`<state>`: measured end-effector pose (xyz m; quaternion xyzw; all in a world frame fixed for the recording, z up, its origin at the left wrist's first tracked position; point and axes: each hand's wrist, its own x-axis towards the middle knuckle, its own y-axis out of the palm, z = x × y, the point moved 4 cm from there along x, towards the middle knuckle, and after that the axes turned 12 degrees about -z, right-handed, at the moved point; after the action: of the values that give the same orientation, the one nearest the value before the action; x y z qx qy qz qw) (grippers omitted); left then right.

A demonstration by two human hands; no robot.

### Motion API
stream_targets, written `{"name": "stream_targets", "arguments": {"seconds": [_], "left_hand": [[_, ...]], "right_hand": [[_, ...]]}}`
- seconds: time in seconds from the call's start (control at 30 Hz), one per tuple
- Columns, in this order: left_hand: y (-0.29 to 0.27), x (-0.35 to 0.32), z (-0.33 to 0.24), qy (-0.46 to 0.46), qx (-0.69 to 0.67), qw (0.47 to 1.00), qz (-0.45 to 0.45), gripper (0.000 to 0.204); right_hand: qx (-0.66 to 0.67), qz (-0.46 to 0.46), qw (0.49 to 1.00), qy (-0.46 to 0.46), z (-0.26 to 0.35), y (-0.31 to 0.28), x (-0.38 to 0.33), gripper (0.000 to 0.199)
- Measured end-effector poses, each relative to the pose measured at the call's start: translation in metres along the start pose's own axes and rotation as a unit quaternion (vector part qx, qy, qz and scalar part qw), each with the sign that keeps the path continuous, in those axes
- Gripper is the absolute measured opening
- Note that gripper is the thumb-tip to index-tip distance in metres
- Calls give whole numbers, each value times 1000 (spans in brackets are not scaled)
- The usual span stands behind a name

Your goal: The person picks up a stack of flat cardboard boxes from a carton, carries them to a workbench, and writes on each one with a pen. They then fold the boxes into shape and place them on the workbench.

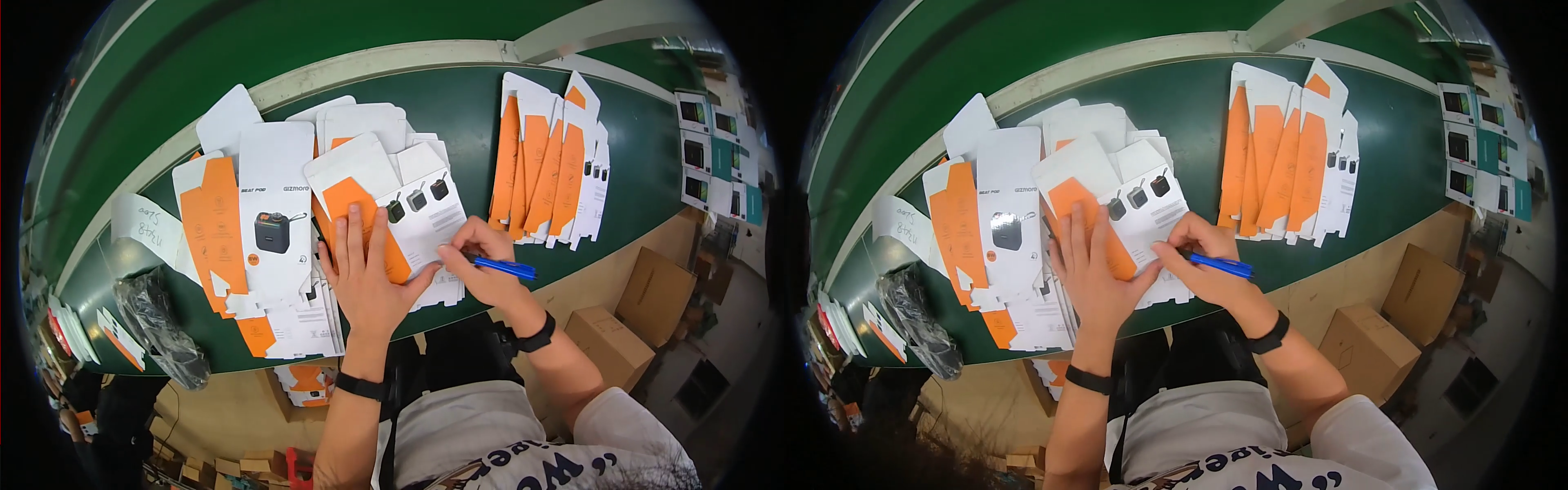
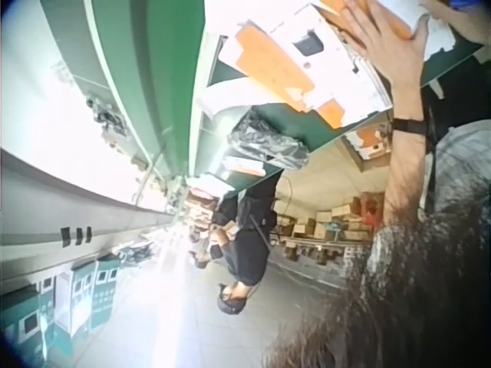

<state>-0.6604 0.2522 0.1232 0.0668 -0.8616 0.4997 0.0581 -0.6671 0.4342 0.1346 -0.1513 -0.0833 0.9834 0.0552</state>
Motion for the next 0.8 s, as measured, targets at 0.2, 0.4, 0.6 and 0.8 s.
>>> {"name": "stream_targets", "arguments": {"seconds": [0.2,0.4,0.6,0.8], "left_hand": [[3,1,2,4,-18,1000,-18,97],[5,-1,3,6,-19,1000,-22,94],[6,-1,4,11,-19,999,-23,95],[3,0,4,10,-15,1000,-14,98]], "right_hand": [[-119,5,987,-105,-3,5,16,34],[-153,-2,976,-157,-1,11,16,37],[-181,-4,964,-195,-5,12,15,34],[-68,-94,985,-124,-5,6,9,25]]}}
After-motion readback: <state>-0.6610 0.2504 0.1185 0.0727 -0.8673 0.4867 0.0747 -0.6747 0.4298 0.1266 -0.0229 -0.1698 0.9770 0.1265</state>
